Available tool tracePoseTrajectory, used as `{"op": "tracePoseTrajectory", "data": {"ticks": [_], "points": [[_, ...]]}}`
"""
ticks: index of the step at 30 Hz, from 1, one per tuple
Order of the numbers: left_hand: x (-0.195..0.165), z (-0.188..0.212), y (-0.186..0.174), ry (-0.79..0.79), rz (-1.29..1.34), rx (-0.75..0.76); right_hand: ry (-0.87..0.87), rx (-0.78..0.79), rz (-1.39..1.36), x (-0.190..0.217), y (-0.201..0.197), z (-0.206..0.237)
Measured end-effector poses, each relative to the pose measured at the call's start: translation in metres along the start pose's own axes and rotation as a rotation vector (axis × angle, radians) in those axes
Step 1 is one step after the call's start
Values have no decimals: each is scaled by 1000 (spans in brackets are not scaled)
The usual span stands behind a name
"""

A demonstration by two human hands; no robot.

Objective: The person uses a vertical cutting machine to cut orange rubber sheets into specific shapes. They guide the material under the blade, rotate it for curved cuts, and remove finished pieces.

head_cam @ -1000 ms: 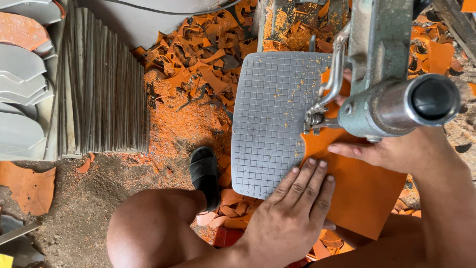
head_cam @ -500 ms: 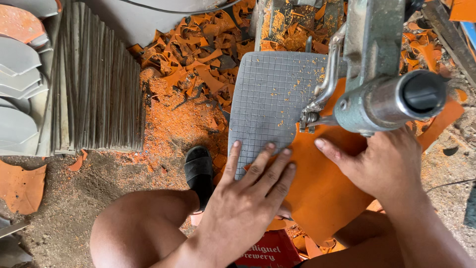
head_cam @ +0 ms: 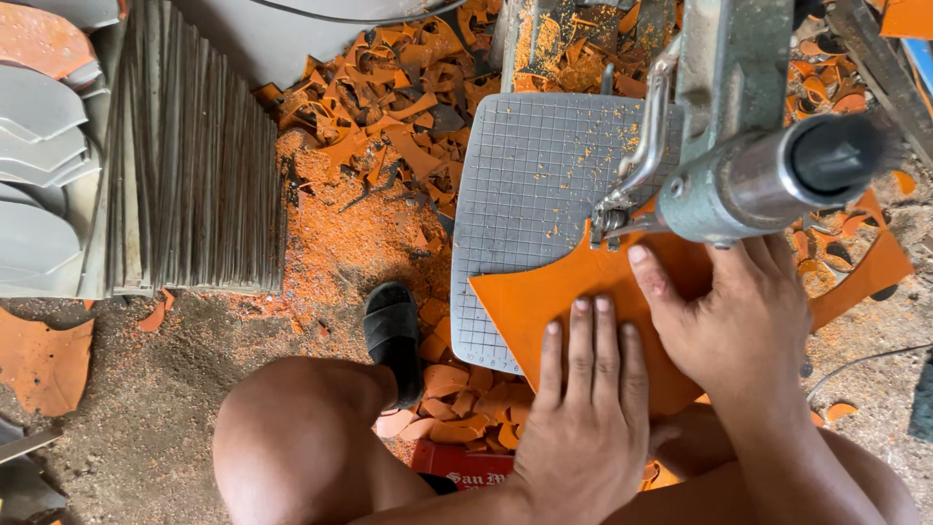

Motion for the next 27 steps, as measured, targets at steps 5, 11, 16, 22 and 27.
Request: {"op": "tracePoseTrajectory", "data": {"ticks": [5,11,16,22,27], "points": [[17,-3,-11,14,57,-46,20,-19,73,10,-3,4],[46,-2,-20,78,85,-19,63,118,32,4,-6,17],[67,-3,-27,121,103,21,-27,196,156,-10,-20,20],[82,-7,-34,157,63,71,-146,234,206,-27,-27,13],[95,-12,-41,122,66,130,-204,371,156,-63,-27,4]]}}
Point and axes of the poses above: each hand's wrist, its own z-axis away from the middle knuckle, its own y-axis out of the palm, x = y × z, the point moved 2 cm from there along -z, towards the middle knuckle, and after that the axes turned 4 degrees about y, right-handed, at the moved point
